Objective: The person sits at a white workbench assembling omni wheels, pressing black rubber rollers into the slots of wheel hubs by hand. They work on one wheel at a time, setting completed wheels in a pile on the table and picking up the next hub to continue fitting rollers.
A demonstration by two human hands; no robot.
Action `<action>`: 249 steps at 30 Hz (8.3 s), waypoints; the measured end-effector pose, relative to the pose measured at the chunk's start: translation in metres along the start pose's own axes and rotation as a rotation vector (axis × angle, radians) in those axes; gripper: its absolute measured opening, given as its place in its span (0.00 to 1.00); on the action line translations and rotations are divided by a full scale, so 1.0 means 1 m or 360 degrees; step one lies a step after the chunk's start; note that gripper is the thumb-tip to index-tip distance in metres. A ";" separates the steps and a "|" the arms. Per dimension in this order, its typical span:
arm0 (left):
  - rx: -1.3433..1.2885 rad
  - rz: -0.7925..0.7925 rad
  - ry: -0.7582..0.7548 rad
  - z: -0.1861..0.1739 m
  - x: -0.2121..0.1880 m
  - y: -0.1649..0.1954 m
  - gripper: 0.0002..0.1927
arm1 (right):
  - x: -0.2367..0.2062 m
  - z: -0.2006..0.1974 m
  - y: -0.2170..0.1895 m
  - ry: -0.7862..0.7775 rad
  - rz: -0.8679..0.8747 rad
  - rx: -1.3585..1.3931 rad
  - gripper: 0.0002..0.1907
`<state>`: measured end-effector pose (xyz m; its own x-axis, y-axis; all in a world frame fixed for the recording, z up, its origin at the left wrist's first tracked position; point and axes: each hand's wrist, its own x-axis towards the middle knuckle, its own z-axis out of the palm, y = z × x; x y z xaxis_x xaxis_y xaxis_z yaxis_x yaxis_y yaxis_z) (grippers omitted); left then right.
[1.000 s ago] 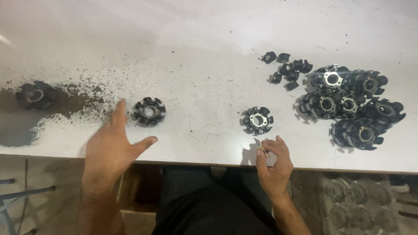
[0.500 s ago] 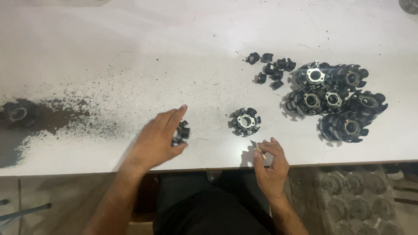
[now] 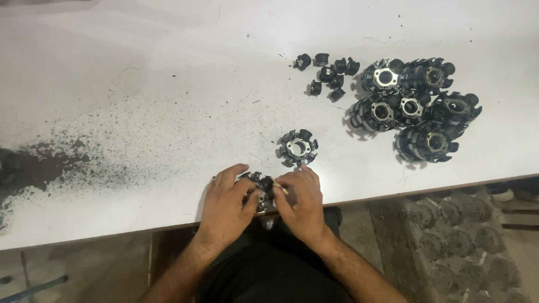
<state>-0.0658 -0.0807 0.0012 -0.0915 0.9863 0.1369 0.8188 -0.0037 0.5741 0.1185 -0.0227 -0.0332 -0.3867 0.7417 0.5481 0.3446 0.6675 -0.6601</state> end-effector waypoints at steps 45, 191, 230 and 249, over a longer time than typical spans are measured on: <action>-0.0190 0.0116 0.0188 0.019 -0.006 -0.005 0.06 | 0.006 0.000 -0.018 -0.0225 -0.0020 -0.0062 0.11; -0.0051 0.0353 0.0388 0.025 -0.018 -0.015 0.12 | -0.026 0.018 -0.002 0.0019 -0.0275 -0.0037 0.17; -0.0049 0.0309 0.0385 0.019 -0.003 -0.003 0.41 | -0.013 -0.027 0.007 0.0186 -0.0074 -0.0073 0.11; 0.0104 0.0224 0.0108 -0.048 -0.028 0.013 0.16 | 0.012 0.005 0.003 -0.0126 -0.0072 -0.0248 0.13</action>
<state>-0.0800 -0.1160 0.0433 -0.0098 0.9634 0.2678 0.8613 -0.1280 0.4918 0.1102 -0.0124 -0.0313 -0.4687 0.7074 0.5291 0.4516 0.7067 -0.5447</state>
